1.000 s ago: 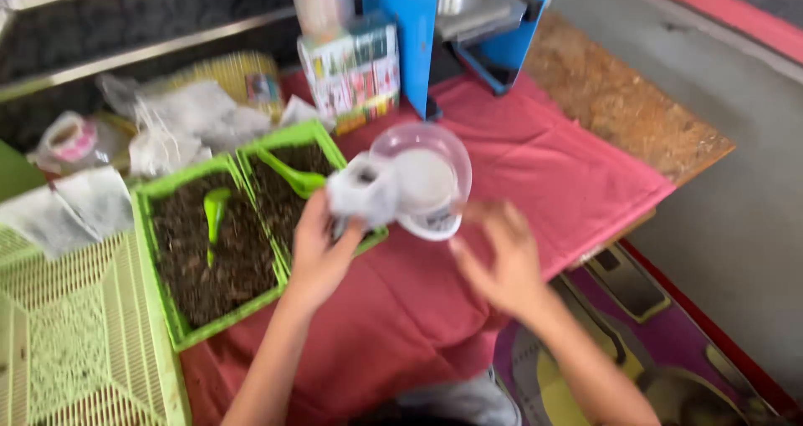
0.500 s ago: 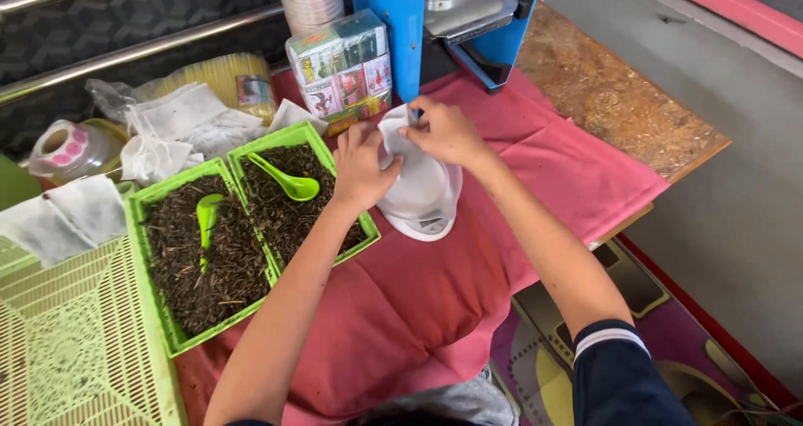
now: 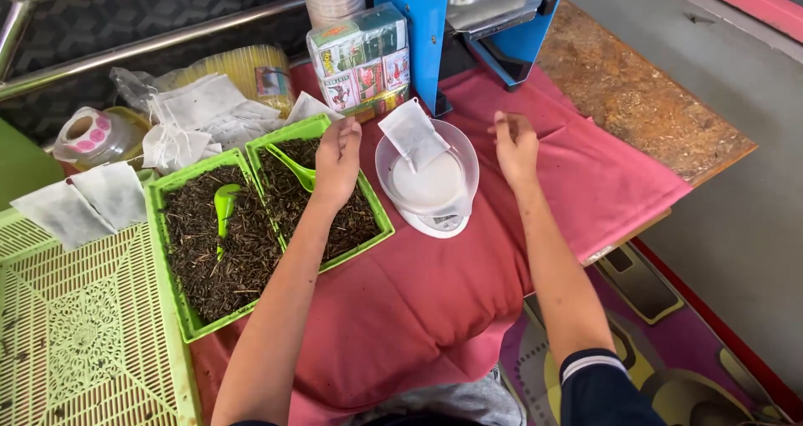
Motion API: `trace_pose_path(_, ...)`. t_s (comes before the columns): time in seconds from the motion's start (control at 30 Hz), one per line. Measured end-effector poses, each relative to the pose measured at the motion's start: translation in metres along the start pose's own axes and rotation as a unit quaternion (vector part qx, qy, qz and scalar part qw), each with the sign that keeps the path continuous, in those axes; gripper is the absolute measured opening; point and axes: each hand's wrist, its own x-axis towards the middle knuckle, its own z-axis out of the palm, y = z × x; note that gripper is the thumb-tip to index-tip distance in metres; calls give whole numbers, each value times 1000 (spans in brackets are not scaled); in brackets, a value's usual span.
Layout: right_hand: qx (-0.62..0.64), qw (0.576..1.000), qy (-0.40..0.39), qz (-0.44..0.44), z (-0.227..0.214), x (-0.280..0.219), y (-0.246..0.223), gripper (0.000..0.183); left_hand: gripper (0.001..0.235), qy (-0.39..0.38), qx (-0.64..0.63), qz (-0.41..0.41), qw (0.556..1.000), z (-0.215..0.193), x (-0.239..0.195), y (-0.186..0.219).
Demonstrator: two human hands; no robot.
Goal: The person fills white tea bags with loose tea leaves using a green plastic scoop. They weigh the filled bags on a digital scale, adjust the contents, and place the finished bags into a green plastic tray.
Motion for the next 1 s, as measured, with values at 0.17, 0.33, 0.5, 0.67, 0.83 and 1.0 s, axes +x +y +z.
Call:
trace_pose_path(0.17, 43, 998, 40, -5, 3, 16, 22, 25, 50, -8, 14, 7, 1000, 0, -4, 10)
trace_pose_path(0.33, 36, 999, 36, 6, 3, 10, 15, 23, 48, -15, 1, 16, 1000, -1, -1, -4)
trace_pose_path(0.5, 19, 999, 31, 14, 1, 5, 7, 23, 48, -22, 3, 28, 999, -1, 2, -8)
trace_pose_path(0.67, 10, 1000, 25, 13, 0, 4, 3, 23, 46, -28, 7, 36, 999, -1, -1, -1)
trace_pose_path(0.83, 9, 1000, 23, 12, 0, 4, 1, 23, 45, -32, 11, 36, 999, -2, -1, 1)
trace_pose_path(1.0, 8, 1000, 24, 2, -1, 3, -5, 22, 45, -27, 8, 47, 999, 0, -2, 3)
